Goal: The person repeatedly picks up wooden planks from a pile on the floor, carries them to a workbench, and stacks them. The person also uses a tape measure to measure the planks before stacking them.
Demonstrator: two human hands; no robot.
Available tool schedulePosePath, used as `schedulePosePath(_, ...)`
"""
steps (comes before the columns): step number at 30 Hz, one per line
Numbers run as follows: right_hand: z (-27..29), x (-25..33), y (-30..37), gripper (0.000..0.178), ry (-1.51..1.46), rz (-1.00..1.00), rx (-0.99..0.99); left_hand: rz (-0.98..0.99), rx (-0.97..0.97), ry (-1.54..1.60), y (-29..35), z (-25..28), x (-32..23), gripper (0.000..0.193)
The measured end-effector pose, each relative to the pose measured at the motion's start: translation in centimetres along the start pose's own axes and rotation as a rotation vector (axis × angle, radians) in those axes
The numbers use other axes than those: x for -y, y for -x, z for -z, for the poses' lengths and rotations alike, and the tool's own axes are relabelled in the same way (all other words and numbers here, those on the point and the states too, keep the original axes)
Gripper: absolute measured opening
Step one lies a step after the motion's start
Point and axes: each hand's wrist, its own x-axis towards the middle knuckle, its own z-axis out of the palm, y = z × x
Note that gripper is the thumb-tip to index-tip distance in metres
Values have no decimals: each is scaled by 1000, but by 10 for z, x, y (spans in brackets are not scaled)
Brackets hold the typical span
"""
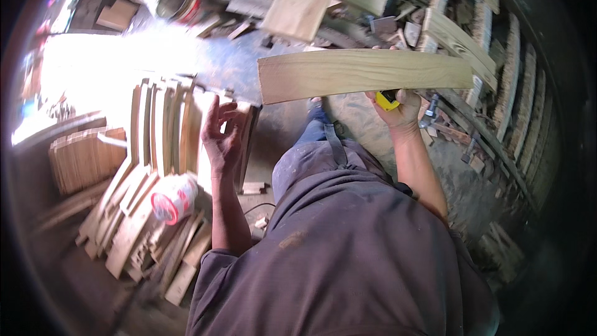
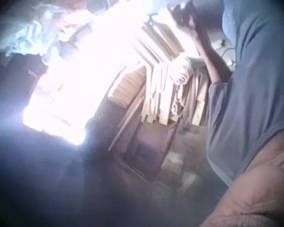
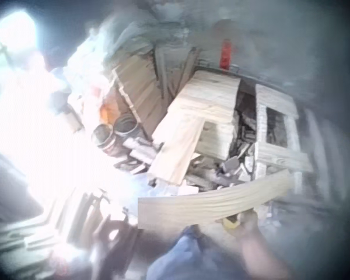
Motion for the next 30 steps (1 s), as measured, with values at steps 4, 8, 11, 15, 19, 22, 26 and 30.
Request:
schedulePosePath(4,50,64,-1,65,36,106,-179,-54,51,131,-72,-88,5,55)
schedulePosePath(8,58,108,0,52,-4,301,-371,-258,228,177,-120,-189,-3,38)
schedulePosePath(11,78,145,12,34,-24,395,-458,-192,477,90,-131,-264,-53,32)
schedulePosePath(15,92,199,21,26,-106,441,-604,-209,701,40,-140,-368,-40,55)
schedulePosePath(19,129,270,18,20,-165,464,-799,-350,710,-83,-130,-474,-42,58)
schedulePosePath(22,163,340,6,16,-140,440,-837,-465,676,-450,-112,-554,-69,68)
schedulePosePath(26,198,423,-40,15,-175,376,-858,-565,761,-636,-102,-657,-92,70)
schedulePosePath(30,264,494,-101,17,-179,315,-772,-601,774,-770,-113,-748,-90,66)
